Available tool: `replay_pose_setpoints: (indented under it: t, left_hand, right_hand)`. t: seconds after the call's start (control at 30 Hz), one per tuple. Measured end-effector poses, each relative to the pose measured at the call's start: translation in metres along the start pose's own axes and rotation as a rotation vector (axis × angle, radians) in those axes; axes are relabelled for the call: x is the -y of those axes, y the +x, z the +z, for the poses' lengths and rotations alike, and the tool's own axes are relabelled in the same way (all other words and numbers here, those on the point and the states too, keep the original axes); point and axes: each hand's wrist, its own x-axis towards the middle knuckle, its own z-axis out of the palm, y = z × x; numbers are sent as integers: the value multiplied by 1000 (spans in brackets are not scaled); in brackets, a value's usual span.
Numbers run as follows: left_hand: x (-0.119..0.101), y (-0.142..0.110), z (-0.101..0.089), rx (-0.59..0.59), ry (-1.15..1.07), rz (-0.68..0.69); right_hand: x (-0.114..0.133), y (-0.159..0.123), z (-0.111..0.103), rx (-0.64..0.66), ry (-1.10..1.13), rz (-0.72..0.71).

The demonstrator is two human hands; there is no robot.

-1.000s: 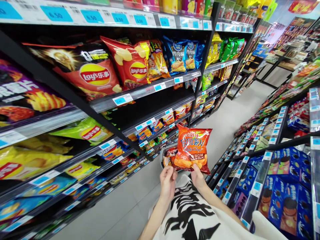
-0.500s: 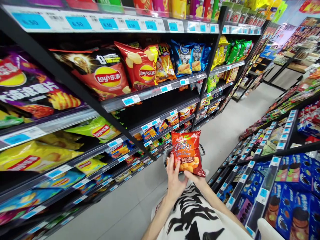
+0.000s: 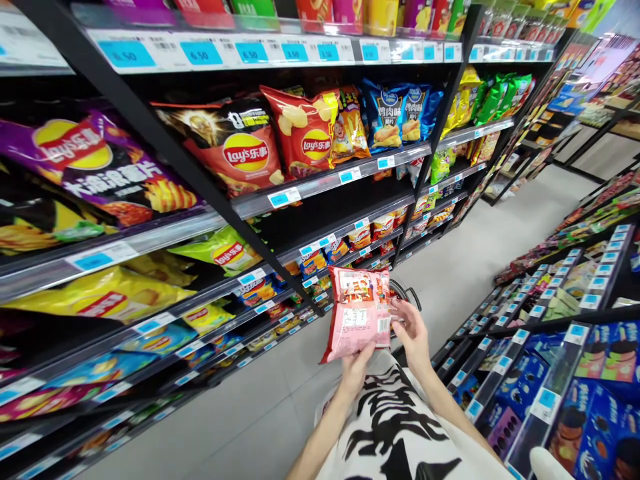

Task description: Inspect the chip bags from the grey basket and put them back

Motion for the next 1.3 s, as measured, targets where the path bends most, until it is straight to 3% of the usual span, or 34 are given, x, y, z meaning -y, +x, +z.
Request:
replay_pose_setpoints:
  t: [0.17, 0.3, 0.4, 0.6, 0.73, 1.3]
  left_hand:
    - [10, -10, 2, 156, -122, -277]
    - [14, -17, -3, 314, -41, -432]
    - [13, -16, -2, 397, -98, -459]
    - [12, -5, 0, 271, -174, -359]
    - [10, 0, -4, 201, -185, -371]
    - [10, 1, 0, 197, -241, -428]
  right_hand:
    - [6, 7, -9, -83, 208, 324]
    - [19, 9, -13, -173, 168, 307]
    - [24, 8, -13, -244, 116, 244]
    - [19, 6, -10, -297, 127, 158]
    - [14, 6, -4, -366, 207, 137]
    - [1, 9, -9, -497, 381, 217]
